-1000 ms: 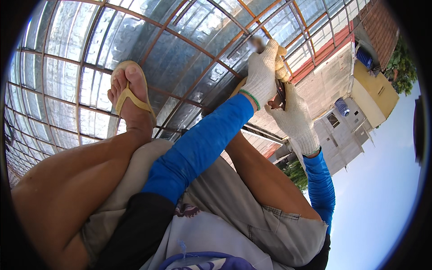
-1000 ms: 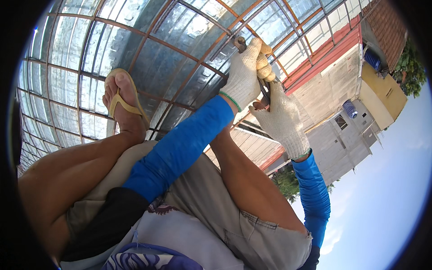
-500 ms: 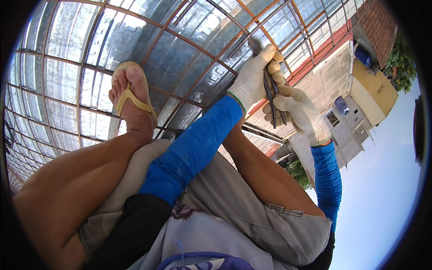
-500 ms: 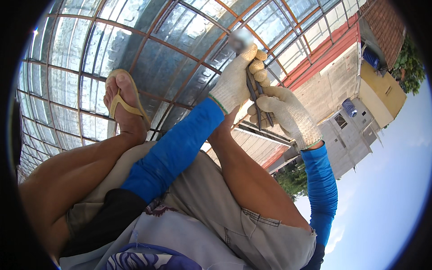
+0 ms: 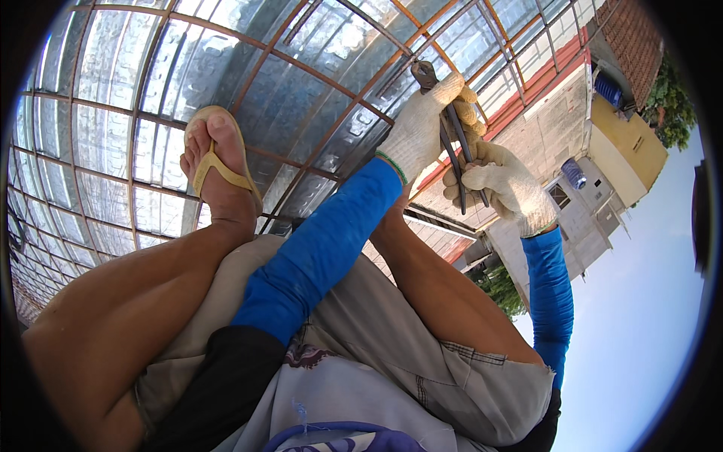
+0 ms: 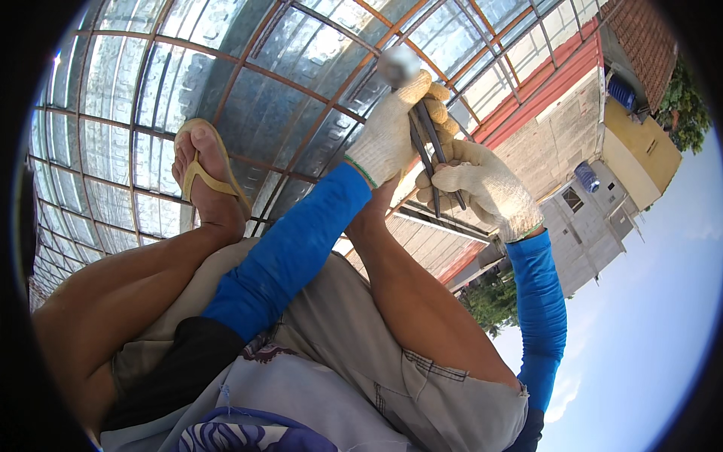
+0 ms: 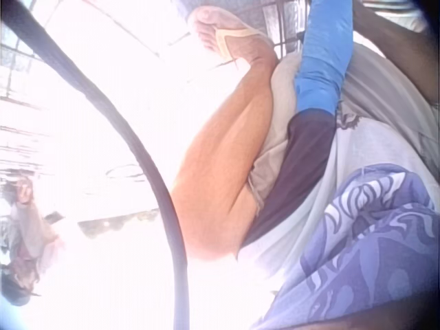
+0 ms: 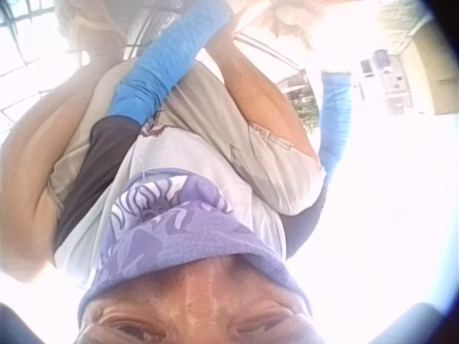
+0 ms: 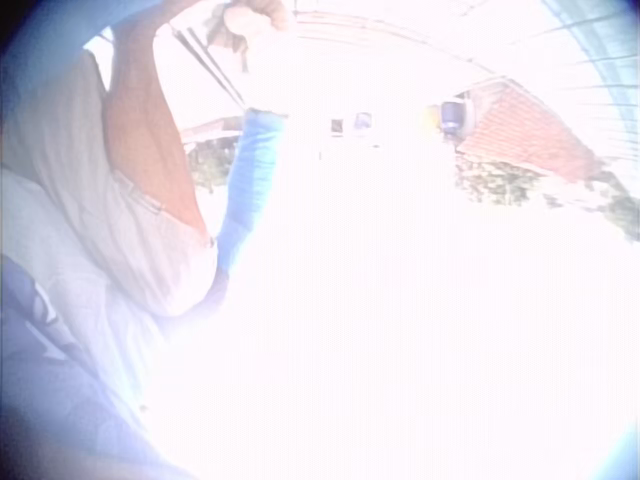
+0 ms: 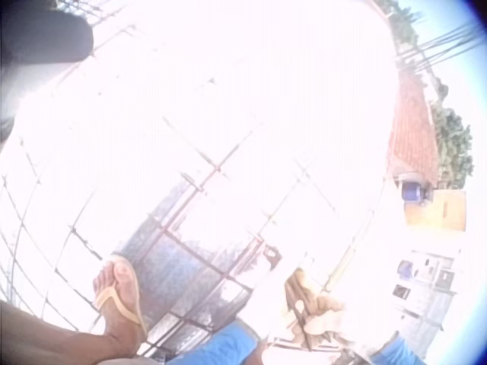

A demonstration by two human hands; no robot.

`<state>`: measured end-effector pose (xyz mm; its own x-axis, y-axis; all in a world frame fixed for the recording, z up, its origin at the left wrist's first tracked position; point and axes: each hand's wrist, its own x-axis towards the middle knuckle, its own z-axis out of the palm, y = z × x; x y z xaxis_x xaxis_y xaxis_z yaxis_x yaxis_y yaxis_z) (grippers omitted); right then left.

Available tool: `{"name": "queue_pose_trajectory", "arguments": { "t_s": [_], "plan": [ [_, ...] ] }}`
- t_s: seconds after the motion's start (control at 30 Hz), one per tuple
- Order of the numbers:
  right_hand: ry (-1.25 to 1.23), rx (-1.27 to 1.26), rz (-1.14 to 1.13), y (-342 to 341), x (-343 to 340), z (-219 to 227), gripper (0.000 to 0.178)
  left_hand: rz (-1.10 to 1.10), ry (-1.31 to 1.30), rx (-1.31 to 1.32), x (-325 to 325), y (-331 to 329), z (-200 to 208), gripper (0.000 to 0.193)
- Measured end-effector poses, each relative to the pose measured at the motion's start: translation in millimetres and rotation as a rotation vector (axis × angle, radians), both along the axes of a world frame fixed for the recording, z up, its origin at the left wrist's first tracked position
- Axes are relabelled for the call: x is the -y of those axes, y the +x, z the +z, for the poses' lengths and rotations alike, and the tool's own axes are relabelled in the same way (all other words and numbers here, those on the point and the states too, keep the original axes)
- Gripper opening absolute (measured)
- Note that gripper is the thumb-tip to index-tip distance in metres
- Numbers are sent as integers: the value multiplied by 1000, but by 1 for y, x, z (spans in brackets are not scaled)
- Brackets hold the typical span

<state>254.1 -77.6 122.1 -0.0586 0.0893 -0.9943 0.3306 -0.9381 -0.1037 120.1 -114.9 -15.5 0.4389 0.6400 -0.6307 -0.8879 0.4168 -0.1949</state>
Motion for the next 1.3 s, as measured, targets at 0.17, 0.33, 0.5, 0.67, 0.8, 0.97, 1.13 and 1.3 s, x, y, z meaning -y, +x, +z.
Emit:
{"name": "queue_pose_trajectory", "arguments": {
  "t_s": [0.17, 0.33, 0.5, 0.67, 0.8, 0.97, 1.13, 1.3],
  "plan": [
    [15, -33, 28, 5, -1, -5, 42, -35, 36, -54, -1, -2, 0, 41],
    [45, -59, 31, 11, 0, -9, 38, -31, 9, -85, -3, -1, 4, 41],
    [57, 32, 184, 8, -2, -5, 45, 37, -44, -13, -4, 11, 0, 40],
    [460, 235, 824, -6, 18, 9, 62, 49, -138, -112, -10, 15, 16, 37],
    [782, 598, 1296, -35, 49, 13, 61, 77, -356, -143, -27, 24, 29, 30],
    [738, 564, 1258, -14, 53, -19, 38, -28, -361, -245, -28, 27, 24, 30],
    [32, -158, -24, 21, 20, -15, 29, 74, -161, -50, -16, 9, 19, 34],
    [-136, -87, -168, 14, 12, -9, 30, 49, -153, -60, -21, 12, 16, 32]
  ]
}}
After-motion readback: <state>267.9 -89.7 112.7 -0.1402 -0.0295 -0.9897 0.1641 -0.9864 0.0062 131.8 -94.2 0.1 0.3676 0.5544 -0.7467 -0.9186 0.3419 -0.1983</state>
